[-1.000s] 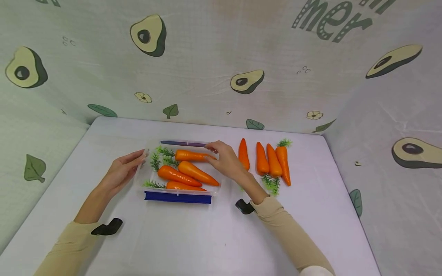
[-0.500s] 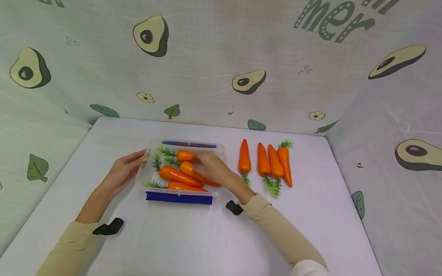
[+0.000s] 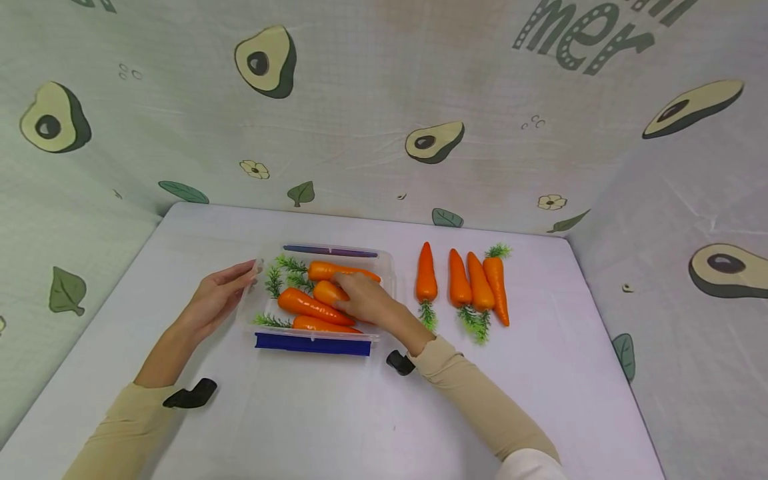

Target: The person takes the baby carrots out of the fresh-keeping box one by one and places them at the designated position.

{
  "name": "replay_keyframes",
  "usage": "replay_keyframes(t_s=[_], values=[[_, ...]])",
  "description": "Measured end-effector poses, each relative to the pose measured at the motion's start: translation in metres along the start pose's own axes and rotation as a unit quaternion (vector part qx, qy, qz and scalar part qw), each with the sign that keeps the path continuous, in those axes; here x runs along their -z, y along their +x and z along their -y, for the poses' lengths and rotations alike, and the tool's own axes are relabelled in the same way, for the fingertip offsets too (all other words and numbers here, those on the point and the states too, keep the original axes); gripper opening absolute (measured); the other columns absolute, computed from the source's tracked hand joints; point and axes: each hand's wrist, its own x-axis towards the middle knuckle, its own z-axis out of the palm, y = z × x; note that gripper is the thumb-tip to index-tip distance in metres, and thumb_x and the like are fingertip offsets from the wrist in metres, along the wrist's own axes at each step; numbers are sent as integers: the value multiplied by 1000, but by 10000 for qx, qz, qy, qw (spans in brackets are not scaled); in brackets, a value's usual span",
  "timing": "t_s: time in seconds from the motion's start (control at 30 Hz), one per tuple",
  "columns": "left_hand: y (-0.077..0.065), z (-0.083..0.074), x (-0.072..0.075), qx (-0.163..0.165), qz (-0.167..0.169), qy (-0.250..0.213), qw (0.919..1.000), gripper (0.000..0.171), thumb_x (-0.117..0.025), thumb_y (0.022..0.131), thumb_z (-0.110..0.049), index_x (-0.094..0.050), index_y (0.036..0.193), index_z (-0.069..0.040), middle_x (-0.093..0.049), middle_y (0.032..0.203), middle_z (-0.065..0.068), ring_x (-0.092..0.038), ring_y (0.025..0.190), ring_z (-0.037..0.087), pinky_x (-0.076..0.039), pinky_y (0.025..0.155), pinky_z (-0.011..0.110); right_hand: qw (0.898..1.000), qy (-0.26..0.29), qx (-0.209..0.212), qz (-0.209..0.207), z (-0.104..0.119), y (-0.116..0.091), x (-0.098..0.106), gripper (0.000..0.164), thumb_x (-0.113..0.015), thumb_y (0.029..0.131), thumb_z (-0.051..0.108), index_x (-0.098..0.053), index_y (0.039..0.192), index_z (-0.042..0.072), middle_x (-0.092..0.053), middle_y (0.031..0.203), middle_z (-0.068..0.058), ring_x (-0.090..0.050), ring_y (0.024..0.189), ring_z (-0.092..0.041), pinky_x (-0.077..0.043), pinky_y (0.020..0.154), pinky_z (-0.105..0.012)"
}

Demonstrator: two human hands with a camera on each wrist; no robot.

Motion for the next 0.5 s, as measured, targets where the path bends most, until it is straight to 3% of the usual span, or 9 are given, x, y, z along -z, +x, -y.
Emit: replay_keyframes(t_s=[0.17, 0.5], values=[[0, -1, 0, 19, -7, -18, 10000, 70, -67, 102, -34, -38, 158, -2, -36, 164, 8, -49, 127, 4, -32, 118, 26, 9999, 15, 160, -20, -1, -1, 1, 45, -73, 98, 13, -59, 138, -2, -68, 127, -13, -63, 110, -24, -54, 101, -37], [0, -2, 0, 66, 12, -74, 9999, 71, -68, 101, -34, -38, 158, -3, -37, 164, 7, -49, 127, 3, -29, 120, 29, 9983, 190, 460, -307, 4, -9, 12, 45, -76, 95, 11, -63, 135, -3, -70, 118, -12, -63, 100, -22, -58, 92, -36]])
